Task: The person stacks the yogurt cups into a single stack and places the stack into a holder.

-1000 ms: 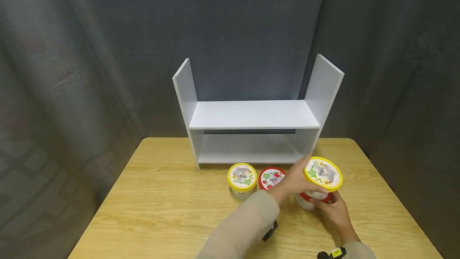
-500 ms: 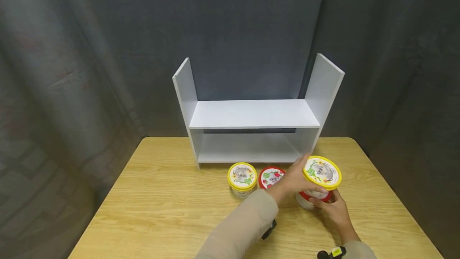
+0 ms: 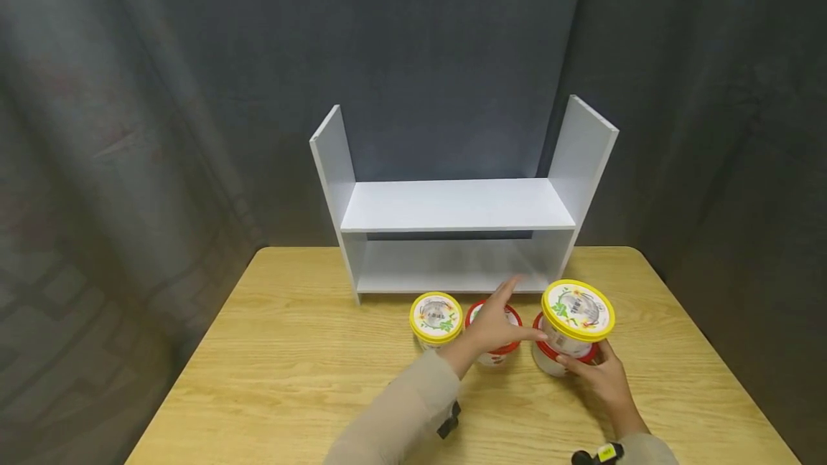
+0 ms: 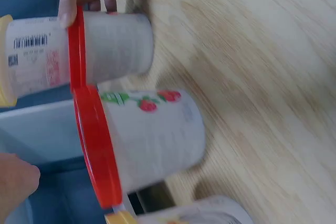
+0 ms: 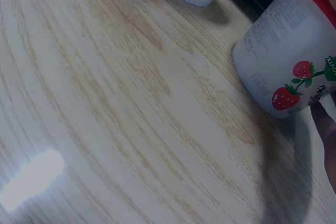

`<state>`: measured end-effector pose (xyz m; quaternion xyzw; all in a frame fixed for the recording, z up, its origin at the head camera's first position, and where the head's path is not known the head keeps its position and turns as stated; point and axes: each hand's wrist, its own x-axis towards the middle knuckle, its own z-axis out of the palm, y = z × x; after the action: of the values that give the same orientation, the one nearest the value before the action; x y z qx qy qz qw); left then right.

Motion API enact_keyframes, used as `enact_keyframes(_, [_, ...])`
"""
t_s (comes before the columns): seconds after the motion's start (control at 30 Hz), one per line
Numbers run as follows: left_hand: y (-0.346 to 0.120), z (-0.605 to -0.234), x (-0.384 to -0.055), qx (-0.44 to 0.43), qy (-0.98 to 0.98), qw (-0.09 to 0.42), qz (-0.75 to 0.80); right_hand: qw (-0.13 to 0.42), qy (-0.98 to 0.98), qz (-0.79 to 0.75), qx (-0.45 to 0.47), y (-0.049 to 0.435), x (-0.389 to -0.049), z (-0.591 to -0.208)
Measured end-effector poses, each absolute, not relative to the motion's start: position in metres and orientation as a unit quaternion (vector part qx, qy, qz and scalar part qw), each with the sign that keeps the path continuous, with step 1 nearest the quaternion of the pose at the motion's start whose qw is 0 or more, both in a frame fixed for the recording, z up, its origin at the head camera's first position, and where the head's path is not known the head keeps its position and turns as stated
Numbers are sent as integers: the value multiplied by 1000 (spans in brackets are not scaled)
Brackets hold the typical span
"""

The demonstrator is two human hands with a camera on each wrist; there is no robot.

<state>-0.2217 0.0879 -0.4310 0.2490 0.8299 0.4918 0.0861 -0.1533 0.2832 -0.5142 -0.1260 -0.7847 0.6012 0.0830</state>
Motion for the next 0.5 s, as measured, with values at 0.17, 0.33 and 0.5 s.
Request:
enact_keyframes(0.17, [65, -436, -225, 220, 826, 90, 510, 83, -782, 604, -128, 284, -155, -517])
enact_keyframes(0.33, [40, -438, -227, 190, 812, 100, 542, 81, -780, 607, -127, 285, -155, -519])
enact_keyframes(0.5, [16, -443, -231, 189, 815, 88, 541, 72, -777, 611, -135, 284, -155, -518])
